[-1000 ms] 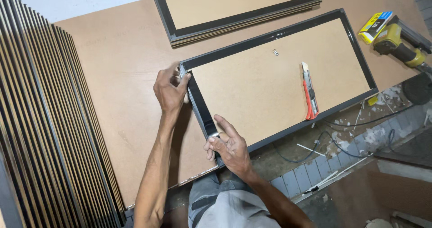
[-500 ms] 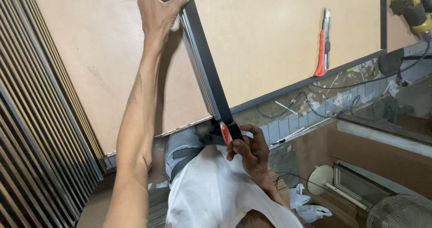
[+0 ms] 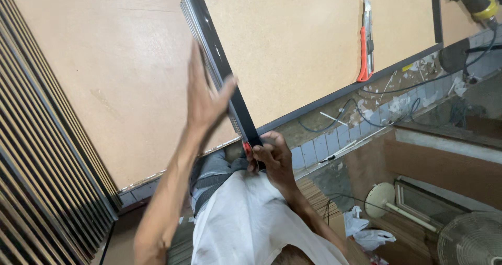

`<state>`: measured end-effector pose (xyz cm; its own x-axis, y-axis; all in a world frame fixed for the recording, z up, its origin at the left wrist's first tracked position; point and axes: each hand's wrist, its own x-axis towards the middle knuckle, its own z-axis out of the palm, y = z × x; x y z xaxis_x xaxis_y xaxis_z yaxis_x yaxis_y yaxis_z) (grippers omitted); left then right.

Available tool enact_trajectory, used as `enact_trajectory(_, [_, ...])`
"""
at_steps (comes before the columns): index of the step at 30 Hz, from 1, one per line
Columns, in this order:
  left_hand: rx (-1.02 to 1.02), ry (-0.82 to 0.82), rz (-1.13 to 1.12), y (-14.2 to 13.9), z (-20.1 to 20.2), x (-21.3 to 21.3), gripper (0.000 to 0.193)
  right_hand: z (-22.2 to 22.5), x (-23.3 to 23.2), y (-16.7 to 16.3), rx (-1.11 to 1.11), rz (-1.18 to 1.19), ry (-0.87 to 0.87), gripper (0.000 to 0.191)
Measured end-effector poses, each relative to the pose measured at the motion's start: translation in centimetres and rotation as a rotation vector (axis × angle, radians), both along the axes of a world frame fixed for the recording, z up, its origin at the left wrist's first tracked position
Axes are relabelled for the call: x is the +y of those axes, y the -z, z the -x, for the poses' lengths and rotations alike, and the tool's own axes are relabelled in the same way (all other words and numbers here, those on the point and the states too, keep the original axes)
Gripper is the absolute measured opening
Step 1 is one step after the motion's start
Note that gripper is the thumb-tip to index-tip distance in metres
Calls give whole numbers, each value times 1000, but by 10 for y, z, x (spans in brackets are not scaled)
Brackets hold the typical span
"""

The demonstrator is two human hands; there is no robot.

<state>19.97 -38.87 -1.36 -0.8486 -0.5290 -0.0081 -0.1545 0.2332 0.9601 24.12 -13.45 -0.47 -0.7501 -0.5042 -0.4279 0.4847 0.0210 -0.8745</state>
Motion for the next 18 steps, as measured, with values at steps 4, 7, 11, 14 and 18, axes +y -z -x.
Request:
enact_trajectory(4, [-49, 120, -59, 6, -74, 76, 122, 3, -9, -1, -11, 43, 5, 25])
enact_trajectory(7, [-91, 95, -148, 14, -83, 78, 128, 1, -14, -7, -64, 41, 10, 26])
enact_trajectory(11, [-52, -35, -134, 14, -23, 15, 133, 1, -16, -15, -87, -51, -50, 23])
enact_trajectory(14, [21, -210, -187, 25, 44, -47, 135, 5, -13, -17, -199, -50, -117, 26])
enact_trajectory(18, [152, -256, -128, 49, 100, -113, 127, 11, -7, -13, -163, 65, -173, 24])
